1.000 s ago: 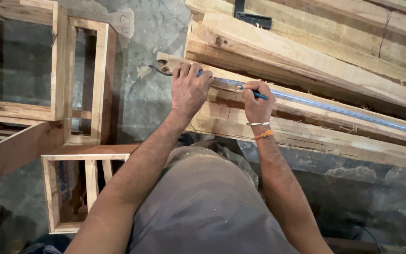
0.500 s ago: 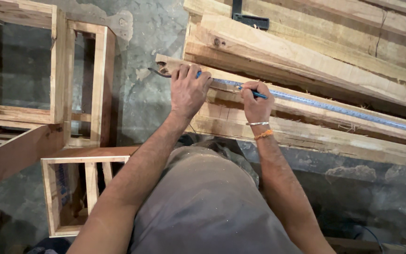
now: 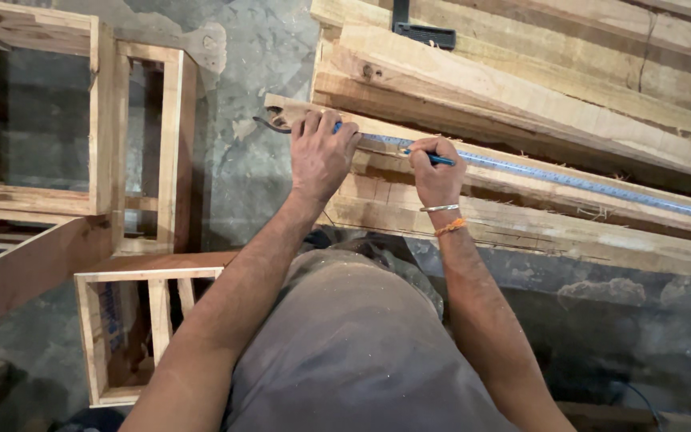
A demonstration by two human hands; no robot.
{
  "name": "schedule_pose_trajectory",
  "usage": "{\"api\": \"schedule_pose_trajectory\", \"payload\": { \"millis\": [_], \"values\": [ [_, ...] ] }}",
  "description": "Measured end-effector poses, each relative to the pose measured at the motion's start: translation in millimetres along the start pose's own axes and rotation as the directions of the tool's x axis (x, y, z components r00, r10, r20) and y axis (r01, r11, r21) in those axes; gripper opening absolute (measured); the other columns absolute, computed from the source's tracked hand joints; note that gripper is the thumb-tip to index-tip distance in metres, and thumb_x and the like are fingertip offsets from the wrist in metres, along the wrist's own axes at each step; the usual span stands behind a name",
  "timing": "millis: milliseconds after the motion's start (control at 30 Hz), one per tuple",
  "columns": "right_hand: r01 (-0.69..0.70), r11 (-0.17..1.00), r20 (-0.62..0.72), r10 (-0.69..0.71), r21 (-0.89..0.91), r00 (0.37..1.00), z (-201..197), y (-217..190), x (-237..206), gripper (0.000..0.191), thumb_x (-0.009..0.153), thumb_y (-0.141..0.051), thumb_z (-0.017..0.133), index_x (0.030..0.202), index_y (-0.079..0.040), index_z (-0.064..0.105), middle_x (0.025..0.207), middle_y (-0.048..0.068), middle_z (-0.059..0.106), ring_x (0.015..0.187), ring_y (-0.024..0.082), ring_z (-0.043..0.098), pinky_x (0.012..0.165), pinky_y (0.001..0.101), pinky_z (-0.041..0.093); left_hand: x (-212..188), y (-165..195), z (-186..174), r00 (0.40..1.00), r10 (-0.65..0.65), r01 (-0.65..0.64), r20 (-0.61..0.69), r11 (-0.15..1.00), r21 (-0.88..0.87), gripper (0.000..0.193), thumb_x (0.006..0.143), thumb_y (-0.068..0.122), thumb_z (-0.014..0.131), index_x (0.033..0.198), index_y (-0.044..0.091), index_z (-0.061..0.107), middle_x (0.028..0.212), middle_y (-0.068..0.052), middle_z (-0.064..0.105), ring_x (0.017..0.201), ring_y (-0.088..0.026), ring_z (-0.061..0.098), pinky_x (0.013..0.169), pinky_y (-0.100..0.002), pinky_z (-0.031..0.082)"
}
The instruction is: The person handles small wooden blocks and offcuts on a workbench, then measures long wooden planks with a tape measure and marks them with a pencil. They use an L-shaped try square to align and mark straight lines across the planks.
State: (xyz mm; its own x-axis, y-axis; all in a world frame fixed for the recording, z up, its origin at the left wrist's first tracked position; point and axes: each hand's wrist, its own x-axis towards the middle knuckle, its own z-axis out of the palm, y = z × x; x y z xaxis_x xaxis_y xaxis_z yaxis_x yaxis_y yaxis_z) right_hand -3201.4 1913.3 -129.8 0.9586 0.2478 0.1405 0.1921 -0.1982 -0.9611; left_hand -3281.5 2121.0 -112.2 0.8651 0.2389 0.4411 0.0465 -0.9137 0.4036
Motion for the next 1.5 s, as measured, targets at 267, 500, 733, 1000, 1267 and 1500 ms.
{"api": "schedule_pose_trajectory", "payload": {
  "millis": [267, 500, 733, 1000, 1267, 1500],
  "values": [
    [-0.049, 0.999, 0.014, 0.049, -0.002, 0.999, -2, 0, 1, 0.008, 0.090, 0.005, 0.064, 0.086, -0.001, 0.067, 0.090, 0.004, 0.072, 0.075, 0.006, 0.061, 0.065, 0.0226, 0.050, 0, 1, 2, 1.000, -0.008, 0.008, 0.000, 1.000, 0.010, 0.012, 0.094, 0.031, 0.073, 0.096, 0.019, 0.074, 0.102, -0.004, 0.061, 0.104, -0.028, 0.056, 0.091, -0.046, 0.042],
    [-0.049, 0.994, -0.034, 0.053, 0.100, 0.998, 4, -3, 0, 0.008, 0.090, 0.005, 0.064, 0.089, -0.001, 0.069, 0.092, 0.003, 0.071, 0.074, 0.006, 0.063, 0.065, 0.0224, 0.051, 0, 0, 1, 1.000, -0.011, 0.011, 0.012, 1.000, 0.002, 0.012, 0.093, 0.031, 0.072, 0.096, 0.019, 0.074, 0.102, -0.004, 0.061, 0.104, -0.028, 0.057, 0.092, -0.046, 0.043],
    [-0.163, 0.987, -0.121, 0.163, 0.007, 0.979, 1, -17, -34, 0.010, 0.098, -0.007, 0.070, 0.092, 0.001, 0.072, 0.081, 0.009, 0.073, 0.070, 0.010, 0.067, 0.065, 0.0258, 0.055, 8, 12, -18, 0.994, -0.064, 0.064, 0.085, 0.998, 0.013, 0.016, 0.090, 0.032, 0.073, 0.092, 0.016, 0.077, 0.100, -0.007, 0.065, 0.103, -0.030, 0.059, 0.089, -0.048, 0.045],
    [-0.525, 0.737, 0.017, 0.573, 0.426, 0.819, -13, 7, -111, 0.024, 0.103, -0.016, 0.054, 0.118, 0.001, 0.062, 0.093, 0.016, 0.074, 0.076, 0.023, 0.072, 0.067, 0.0348, 0.058, 10, 44, -46, 0.794, -0.188, 0.251, 0.578, 0.968, -0.030, 0.022, 0.085, 0.036, 0.073, 0.098, 0.021, 0.081, 0.098, -0.012, 0.073, 0.100, -0.034, 0.067, 0.085, -0.052, 0.052],
    [-0.333, 0.467, 0.010, 0.570, 0.819, 0.822, -89, 10, -103, 0.028, 0.097, -0.015, 0.048, 0.119, -0.002, 0.061, 0.112, 0.017, 0.074, 0.099, 0.030, 0.074, 0.089, 0.0450, 0.060, 9, 100, -2, 0.487, -0.080, 0.326, 0.870, 0.940, -0.096, 0.029, 0.087, 0.035, 0.061, 0.105, 0.023, 0.080, 0.105, -0.011, 0.077, 0.098, -0.034, 0.072, 0.087, -0.047, 0.057],
    [-0.382, 0.595, -0.055, 0.585, 0.707, 0.809, -126, 42, -132, 0.035, 0.109, -0.034, 0.049, 0.118, -0.002, 0.062, 0.110, 0.015, 0.071, 0.102, 0.032, 0.069, 0.089, 0.0495, 0.056, -16, 154, 41, 0.520, 0.020, 0.273, 0.854, 0.943, -0.189, 0.033, 0.088, 0.037, 0.059, 0.109, 0.022, 0.079, 0.104, -0.013, 0.076, 0.098, -0.036, 0.071, 0.087, -0.048, 0.056]
  ]
}}
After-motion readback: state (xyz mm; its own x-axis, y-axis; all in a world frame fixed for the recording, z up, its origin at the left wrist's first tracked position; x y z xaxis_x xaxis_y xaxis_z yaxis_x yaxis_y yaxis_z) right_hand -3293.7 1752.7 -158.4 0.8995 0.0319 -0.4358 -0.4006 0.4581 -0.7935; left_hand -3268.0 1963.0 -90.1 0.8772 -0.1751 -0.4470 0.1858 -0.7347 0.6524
